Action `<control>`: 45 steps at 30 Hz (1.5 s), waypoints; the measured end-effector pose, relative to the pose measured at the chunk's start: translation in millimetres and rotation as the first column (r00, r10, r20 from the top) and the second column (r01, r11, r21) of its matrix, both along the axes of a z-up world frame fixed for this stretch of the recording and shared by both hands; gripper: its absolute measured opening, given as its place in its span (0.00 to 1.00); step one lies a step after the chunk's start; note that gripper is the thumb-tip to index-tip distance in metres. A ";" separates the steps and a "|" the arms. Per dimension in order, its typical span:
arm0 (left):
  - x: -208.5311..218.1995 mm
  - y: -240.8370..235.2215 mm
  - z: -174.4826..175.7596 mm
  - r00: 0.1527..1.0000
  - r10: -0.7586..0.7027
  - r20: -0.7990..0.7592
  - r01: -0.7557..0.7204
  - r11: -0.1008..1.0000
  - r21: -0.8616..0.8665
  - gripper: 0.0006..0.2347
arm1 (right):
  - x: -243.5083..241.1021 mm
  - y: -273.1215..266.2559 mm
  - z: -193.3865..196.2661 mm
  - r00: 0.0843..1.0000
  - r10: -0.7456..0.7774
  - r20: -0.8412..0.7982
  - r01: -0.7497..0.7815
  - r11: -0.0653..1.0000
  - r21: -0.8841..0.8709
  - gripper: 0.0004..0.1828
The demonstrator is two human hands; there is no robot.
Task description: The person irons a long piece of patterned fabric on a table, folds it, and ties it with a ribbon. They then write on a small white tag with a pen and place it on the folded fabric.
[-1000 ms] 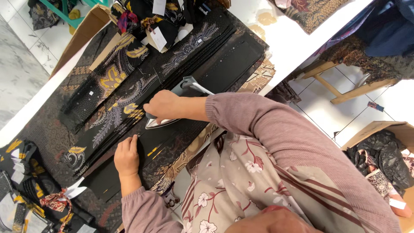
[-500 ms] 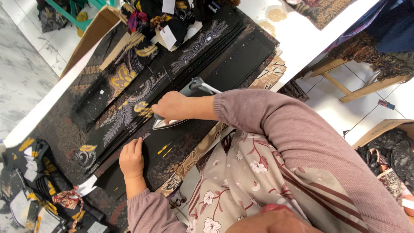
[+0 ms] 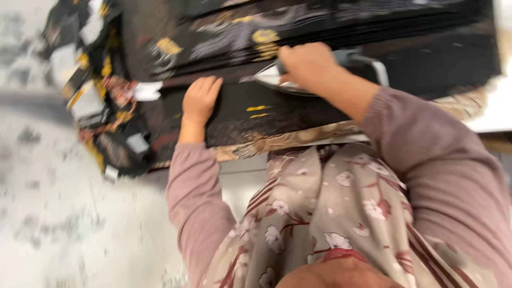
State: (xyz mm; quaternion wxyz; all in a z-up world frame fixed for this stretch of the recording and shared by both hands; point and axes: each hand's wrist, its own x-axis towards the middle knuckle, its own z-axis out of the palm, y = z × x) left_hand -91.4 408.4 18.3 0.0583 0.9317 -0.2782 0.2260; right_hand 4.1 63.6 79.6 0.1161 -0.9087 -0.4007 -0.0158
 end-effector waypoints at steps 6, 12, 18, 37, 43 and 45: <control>-1.9 11.9 5.1 1.000 -0.004 0.010 0.004 0.999 0.047 0.13 | -4.2 33.7 10.8 0.989 0.052 0.135 -0.043 0.996 -0.073 0.31; -6.2 18.9 8.0 0.996 0.008 0.089 -0.009 1.000 0.015 0.12 | -6.6 62.1 8.5 0.987 0.072 0.146 -0.067 0.997 -0.038 0.31; -10.5 49.4 2.7 0.995 0.063 0.080 -0.070 0.994 0.089 0.12 | -7.0 94.7 5.8 0.996 0.064 0.056 -0.061 0.996 -0.067 0.32; -27.6 121.9 -3.0 0.960 0.247 0.129 -0.251 0.968 0.017 0.09 | -14.2 197.2 3.7 0.995 0.044 -0.091 -0.056 0.989 -0.134 0.32; -37.3 128.2 -5.7 0.929 0.366 0.052 -0.362 0.929 -0.072 0.07 | -15.9 226.9 -1.1 0.996 0.059 -0.070 -0.066 0.992 -0.105 0.32; -42.4 130.0 -5.1 0.907 0.416 0.067 -0.408 0.907 -0.106 0.08 | -17.8 240.8 -3.1 0.994 0.070 -0.084 -0.079 0.990 -0.118 0.32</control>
